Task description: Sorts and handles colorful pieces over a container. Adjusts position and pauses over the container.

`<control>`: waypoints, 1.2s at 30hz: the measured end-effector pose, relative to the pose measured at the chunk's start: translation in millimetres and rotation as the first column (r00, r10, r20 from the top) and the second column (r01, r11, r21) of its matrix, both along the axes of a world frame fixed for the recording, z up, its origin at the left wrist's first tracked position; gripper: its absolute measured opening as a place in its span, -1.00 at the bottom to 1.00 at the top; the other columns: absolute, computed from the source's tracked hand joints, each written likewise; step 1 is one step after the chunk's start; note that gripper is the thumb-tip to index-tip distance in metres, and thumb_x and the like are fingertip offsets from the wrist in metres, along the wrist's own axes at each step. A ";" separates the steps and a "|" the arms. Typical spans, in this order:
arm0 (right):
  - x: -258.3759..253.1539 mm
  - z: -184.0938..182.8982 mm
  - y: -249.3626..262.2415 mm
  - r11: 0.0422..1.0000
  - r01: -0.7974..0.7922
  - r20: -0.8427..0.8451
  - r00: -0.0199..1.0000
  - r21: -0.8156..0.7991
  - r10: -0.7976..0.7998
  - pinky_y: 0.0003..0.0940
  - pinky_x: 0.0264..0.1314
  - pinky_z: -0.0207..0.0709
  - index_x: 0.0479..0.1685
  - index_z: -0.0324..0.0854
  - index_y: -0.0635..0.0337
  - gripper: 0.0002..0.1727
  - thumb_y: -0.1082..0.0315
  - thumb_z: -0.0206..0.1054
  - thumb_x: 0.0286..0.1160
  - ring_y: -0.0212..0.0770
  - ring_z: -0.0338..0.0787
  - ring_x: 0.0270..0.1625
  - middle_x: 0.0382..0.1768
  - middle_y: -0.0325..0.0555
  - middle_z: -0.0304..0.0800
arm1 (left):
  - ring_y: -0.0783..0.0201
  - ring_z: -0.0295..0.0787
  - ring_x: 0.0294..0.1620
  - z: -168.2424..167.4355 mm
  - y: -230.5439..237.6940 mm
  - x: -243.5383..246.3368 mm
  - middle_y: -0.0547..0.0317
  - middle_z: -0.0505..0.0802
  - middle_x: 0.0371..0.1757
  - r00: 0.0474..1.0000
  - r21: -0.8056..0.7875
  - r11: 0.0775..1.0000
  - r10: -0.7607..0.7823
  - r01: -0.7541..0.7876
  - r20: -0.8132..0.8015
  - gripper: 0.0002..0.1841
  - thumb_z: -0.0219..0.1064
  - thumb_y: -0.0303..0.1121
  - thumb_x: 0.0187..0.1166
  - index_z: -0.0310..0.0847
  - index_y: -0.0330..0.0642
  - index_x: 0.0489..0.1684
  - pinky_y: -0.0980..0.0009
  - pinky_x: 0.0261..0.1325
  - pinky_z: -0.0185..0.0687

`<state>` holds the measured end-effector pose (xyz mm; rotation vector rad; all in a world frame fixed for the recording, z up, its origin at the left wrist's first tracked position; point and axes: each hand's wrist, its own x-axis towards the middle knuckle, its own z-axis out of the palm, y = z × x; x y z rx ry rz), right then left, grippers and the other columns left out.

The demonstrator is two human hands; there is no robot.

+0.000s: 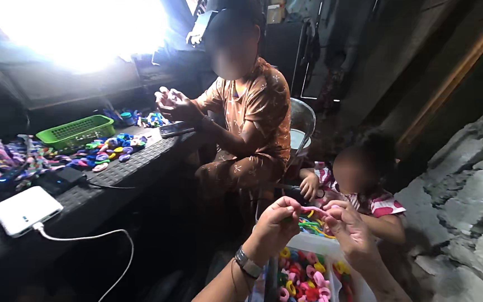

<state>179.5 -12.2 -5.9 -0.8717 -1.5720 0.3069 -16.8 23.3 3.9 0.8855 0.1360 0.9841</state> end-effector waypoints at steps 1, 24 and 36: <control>1.1 1.7 -0.9 1.000 -0.017 -0.034 0.999 -0.006 0.016 -0.69 0.11 0.62 -0.28 0.72 -0.04 -0.71 0.01 0.26 0.67 -0.62 0.65 0.15 0.21 -0.36 0.63 | 0.56 0.51 -0.52 1.1 -0.7 1.2 0.38 0.72 -0.37 1.000 0.013 1.000 0.006 -0.006 -0.013 -0.79 0.07 -0.36 0.73 0.68 0.02 -0.08 0.65 -0.45 0.42; 1.1 5.1 -2.6 0.903 0.328 0.255 0.881 0.277 -0.398 -0.15 0.15 0.55 -0.22 0.79 0.02 -0.63 -0.01 0.20 0.72 -0.31 0.80 -0.11 -0.24 -0.26 0.88 | 0.66 0.56 -0.42 7.6 -6.5 2.4 0.47 0.76 -0.31 0.862 0.331 0.941 0.224 -0.070 -0.455 -0.85 0.20 -0.38 0.72 0.68 -0.13 -0.21 0.67 -0.33 0.48; 6.6 16.9 -7.6 0.973 0.156 -0.119 0.977 -0.172 -0.178 -0.75 -0.08 0.65 -0.26 0.71 0.18 -0.88 0.41 0.25 0.51 -0.70 0.76 -0.22 -0.28 -0.45 0.84 | 0.54 0.60 -0.33 6.5 -3.2 -1.2 0.28 0.69 -0.41 0.503 0.681 0.657 0.729 -0.324 -0.464 -0.75 0.47 -0.27 0.52 0.68 -0.25 -0.47 0.58 -0.16 0.54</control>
